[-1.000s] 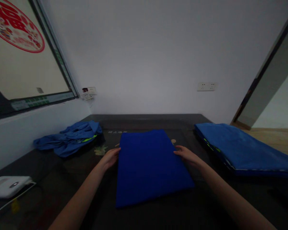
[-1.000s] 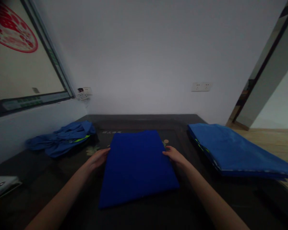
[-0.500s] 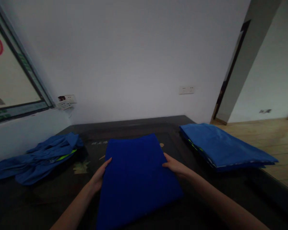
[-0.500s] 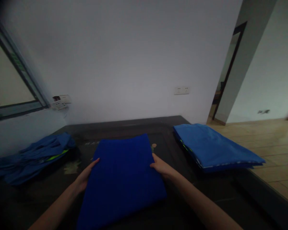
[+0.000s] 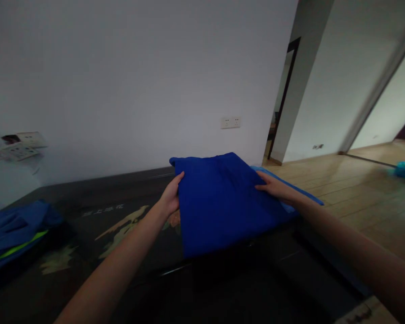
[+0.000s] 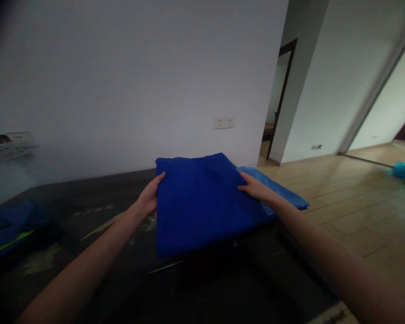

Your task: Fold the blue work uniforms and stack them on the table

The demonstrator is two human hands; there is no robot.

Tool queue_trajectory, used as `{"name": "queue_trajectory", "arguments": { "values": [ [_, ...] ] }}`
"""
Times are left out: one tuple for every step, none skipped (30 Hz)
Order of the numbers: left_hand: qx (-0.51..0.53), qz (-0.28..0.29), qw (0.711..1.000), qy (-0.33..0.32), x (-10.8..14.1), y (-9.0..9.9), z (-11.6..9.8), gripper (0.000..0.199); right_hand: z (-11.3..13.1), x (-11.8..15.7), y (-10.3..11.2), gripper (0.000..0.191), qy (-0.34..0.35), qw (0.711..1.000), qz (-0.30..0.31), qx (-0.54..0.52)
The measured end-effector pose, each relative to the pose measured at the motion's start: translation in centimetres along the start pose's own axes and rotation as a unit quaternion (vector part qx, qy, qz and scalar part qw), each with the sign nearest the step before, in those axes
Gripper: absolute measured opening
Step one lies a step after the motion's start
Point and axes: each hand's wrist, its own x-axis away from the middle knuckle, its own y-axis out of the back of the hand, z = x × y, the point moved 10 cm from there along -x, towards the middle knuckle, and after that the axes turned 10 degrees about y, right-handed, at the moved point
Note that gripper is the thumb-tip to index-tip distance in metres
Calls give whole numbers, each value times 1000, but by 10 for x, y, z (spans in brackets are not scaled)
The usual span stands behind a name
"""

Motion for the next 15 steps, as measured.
{"name": "queue_trajectory", "arguments": {
  "values": [
    [-1, 30, 1000, -7, -15, -23, -4, 40, -13, -3, 21, 57, -24, 1000, -18, 1],
    [1, 61, 998, -14, -29, -47, -6, 40, -25, -6, 42, 58, -45, 998, -36, -1],
    [7, 89, 996, -20, -42, -70, -8, 40, -38, -9, 63, 58, -65, 997, -51, -3],
    [16, 112, 993, -23, -55, -93, -9, 41, -51, -12, 83, 58, -82, 995, -63, -1],
    [28, 130, 991, -24, -67, -114, -9, 41, -65, -14, 103, 57, -97, 992, -75, 8],
    [43, 143, 989, -21, -78, -134, -8, 41, -79, -16, 122, 56, -112, 990, -85, 24],
    [59, 152, 987, -16, -89, -151, -5, 41, -93, -17, 141, 54, -124, 987, -96, 45],
    [75, 158, 985, -10, -98, -166, 0, 41, -108, -18, 159, 53, -134, 983, -109, 71],
    [91, 160, 983, -3, -107, -179, 7, 41, -122, -17, 175, 51, -143, 977, -122, 104],
    [107, 158, 982, 1, -116, -187, 16, 42, -136, -15, 189, 50, -151, 969, -134, 140],
    [123, 149, 981, 6, -124, -191, 27, 42, -150, -12, 197, 49, -158, 961, -144, 175],
    [136, 133, 982, 14, -131, -191, 43, 42, -164, -7, 202, 47, -167, 952, -151, 206],
    [143, 112, 983, 29, -138, -188, 63, 40, -179, -1, 201, 45, -179, 944, -153, 231],
    [142, 88, 985, 46, -144, -181, 84, 38, -195, 6, 195, 43, -191, 938, -147, 247],
    [131, 66, 987, 67, -149, -173, 108, 39, -210, 13, 186, 39, -205, 934, -138, 258]
  ]
}}
